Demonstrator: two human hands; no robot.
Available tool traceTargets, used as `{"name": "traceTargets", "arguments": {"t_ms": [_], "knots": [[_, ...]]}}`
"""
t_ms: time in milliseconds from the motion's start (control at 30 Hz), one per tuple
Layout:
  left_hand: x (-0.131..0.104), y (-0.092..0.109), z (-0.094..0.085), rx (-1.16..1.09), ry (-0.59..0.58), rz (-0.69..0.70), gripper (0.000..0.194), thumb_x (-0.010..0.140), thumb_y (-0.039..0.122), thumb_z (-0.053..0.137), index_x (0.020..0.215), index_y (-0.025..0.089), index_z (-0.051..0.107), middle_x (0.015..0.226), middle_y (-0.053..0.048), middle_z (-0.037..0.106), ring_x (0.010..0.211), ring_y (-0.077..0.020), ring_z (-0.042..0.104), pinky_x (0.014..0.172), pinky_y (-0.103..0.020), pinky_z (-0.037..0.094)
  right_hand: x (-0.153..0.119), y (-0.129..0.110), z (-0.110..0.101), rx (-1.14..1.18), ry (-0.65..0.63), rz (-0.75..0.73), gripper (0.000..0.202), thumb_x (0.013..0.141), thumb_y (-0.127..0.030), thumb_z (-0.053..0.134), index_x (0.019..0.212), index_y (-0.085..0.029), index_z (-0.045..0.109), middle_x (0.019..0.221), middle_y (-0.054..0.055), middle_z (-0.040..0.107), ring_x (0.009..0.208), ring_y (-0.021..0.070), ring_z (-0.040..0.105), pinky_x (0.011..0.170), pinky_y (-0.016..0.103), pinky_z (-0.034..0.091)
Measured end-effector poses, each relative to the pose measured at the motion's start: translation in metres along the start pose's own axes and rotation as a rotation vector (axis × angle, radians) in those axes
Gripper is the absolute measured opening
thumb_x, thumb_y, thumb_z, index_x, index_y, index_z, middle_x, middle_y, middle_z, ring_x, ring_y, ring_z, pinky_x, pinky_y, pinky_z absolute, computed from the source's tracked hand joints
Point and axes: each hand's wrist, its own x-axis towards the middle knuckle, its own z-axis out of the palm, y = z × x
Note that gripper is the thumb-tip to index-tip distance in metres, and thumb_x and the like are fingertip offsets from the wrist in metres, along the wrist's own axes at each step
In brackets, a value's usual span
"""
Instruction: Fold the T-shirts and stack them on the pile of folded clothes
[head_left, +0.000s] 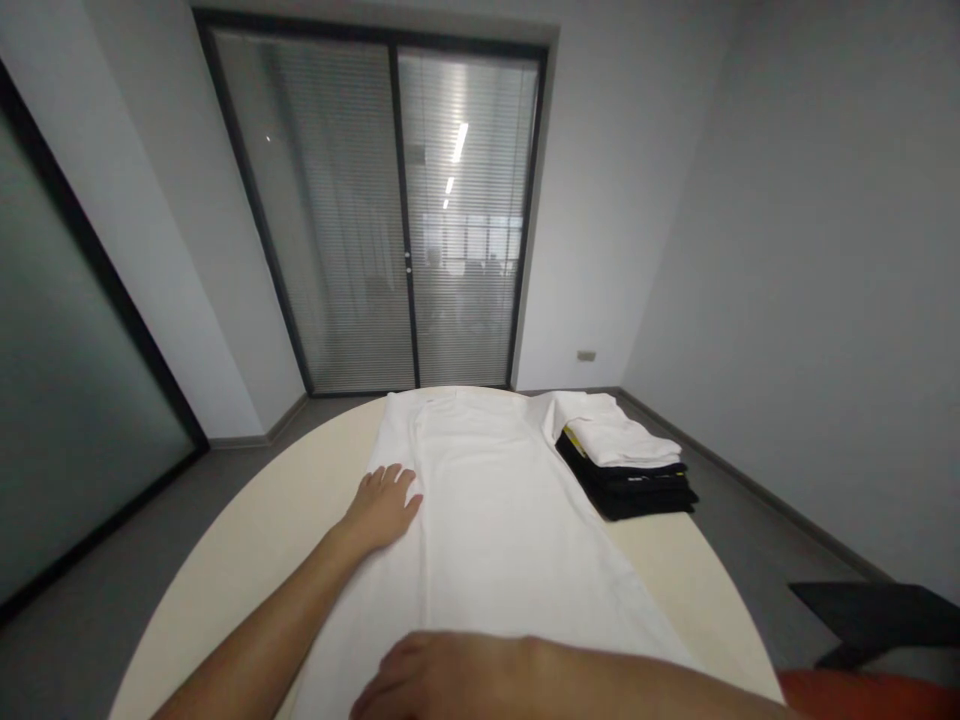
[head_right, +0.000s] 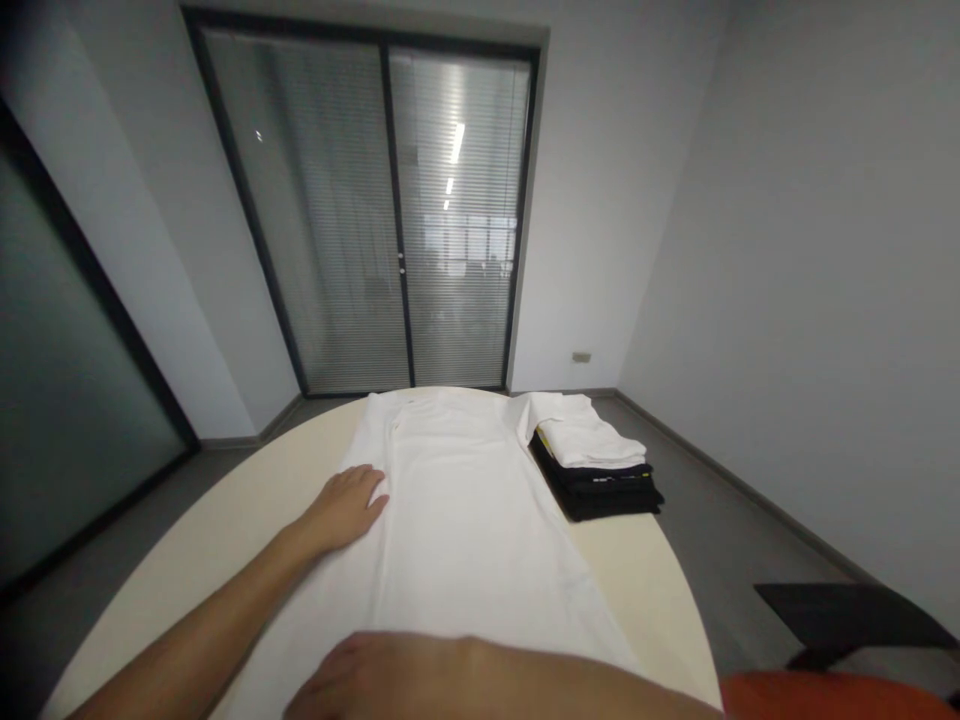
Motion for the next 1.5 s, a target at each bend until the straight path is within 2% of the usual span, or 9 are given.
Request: {"name": "traceTargets", "arguments": {"t_ms": [100, 233, 433, 633, 767, 933, 1167, 1300, 1500], "knots": [[0.016, 0.013, 0.001, 0.016, 0.013, -0.095, 0.061, 0.095, 0.046, 0.038, 0.146, 0.013, 0.046, 0.156, -0.019, 0.037, 0.142, -0.0406, 0.036, 0.112, -0.054, 0.029, -0.028, 0.031, -0.036, 0.099, 0.073, 0.252, 0.03, 0.089, -0.047, 0.062, 0.097, -0.02, 0.07, 0.091, 0.0, 0.075, 0.085, 0.0144, 0.067, 0.082, 0.025, 0.047], [0.028, 0.024, 0.018, 0.006, 0.09, -0.209, 0.07, 0.097, 0.052, 0.035, 0.154, 0.011, 0.033, 0.161, -0.018, 0.028, 0.146, -0.0422, 0.027, 0.114, -0.053, 0.027, -0.082, 0.085, -0.098, -0.141, 0.241, 0.938, 0.027, 0.094, -0.033, 0.049, 0.083, -0.019, 0.07, 0.081, 0.003, 0.072, 0.075, 0.0146, 0.064, 0.072, 0.025, 0.043], [0.027, 0.023, 0.037, -0.02, 0.178, -0.194, 0.064, 0.099, 0.051, 0.031, 0.15, 0.015, 0.042, 0.159, -0.014, 0.034, 0.148, -0.0384, 0.025, 0.118, -0.05, 0.022, -0.166, 0.159, -0.167, -0.413, 0.462, 1.791, 0.031, 0.095, -0.036, 0.046, 0.112, -0.02, 0.066, 0.105, 0.009, 0.071, 0.095, 0.0222, 0.066, 0.079, 0.03, 0.046], [0.029, 0.022, 0.038, -0.051, 0.169, -0.197, 0.064, 0.098, 0.051, 0.032, 0.151, 0.015, 0.041, 0.16, -0.014, 0.031, 0.148, -0.0392, 0.024, 0.118, -0.053, 0.021, -0.222, 0.187, -0.173, -0.407, 0.407, 2.221, 0.062, 0.089, -0.052, 0.053, 0.133, -0.007, 0.055, 0.13, 0.027, 0.058, 0.123, 0.0395, 0.054, 0.096, 0.052, 0.045], [0.03, 0.022, 0.038, -0.055, 0.172, -0.2, 0.063, 0.098, 0.05, 0.032, 0.15, 0.015, 0.043, 0.16, -0.014, 0.032, 0.148, -0.0392, 0.023, 0.118, -0.054, 0.021, -0.235, 0.197, -0.169, -0.332, 0.41, 2.186, 0.057, 0.088, -0.048, 0.056, 0.135, -0.017, 0.057, 0.127, 0.021, 0.062, 0.12, 0.0379, 0.057, 0.096, 0.054, 0.045], [0.029, 0.024, 0.035, -0.049, 0.169, -0.202, 0.063, 0.098, 0.048, 0.034, 0.15, 0.014, 0.042, 0.159, -0.014, 0.033, 0.148, -0.0391, 0.024, 0.118, -0.053, 0.02, -0.237, 0.21, -0.177, -0.345, 0.399, 2.02, 0.045, 0.084, -0.018, 0.057, 0.128, -0.02, 0.065, 0.121, 0.013, 0.068, 0.112, 0.0253, 0.063, 0.096, 0.035, 0.047], [0.027, 0.026, 0.031, -0.049, 0.163, -0.203, 0.063, 0.098, 0.047, 0.034, 0.151, 0.014, 0.042, 0.16, -0.014, 0.033, 0.148, -0.0397, 0.024, 0.119, -0.052, 0.02, -0.195, 0.224, -0.181, -0.457, 0.309, 1.756, 0.06, 0.082, -0.003, 0.047, 0.141, -0.017, 0.055, 0.137, 0.012, 0.06, 0.124, 0.0235, 0.057, 0.105, 0.033, 0.043], [0.028, 0.025, 0.032, -0.045, 0.166, -0.198, 0.063, 0.098, 0.049, 0.034, 0.15, 0.014, 0.042, 0.159, -0.014, 0.034, 0.147, -0.04, 0.025, 0.118, -0.052, 0.021, -0.16, 0.222, -0.162, -0.479, 0.181, 1.551, 0.062, 0.085, 0.0, 0.043, 0.142, -0.021, 0.052, 0.149, 0.008, 0.05, 0.13, 0.0222, 0.051, 0.105, 0.032, 0.043], [0.029, 0.023, 0.034, -0.062, 0.161, -0.191, 0.064, 0.098, 0.049, 0.033, 0.15, 0.013, 0.042, 0.16, -0.015, 0.032, 0.148, -0.0403, 0.023, 0.119, -0.053, 0.019, -0.123, 0.198, -0.1, -0.432, -0.065, 1.358, 0.062, 0.087, 0.0, 0.04, 0.143, -0.024, 0.048, 0.15, 0.007, 0.048, 0.127, 0.0222, 0.05, 0.094, 0.032, 0.049]]}}
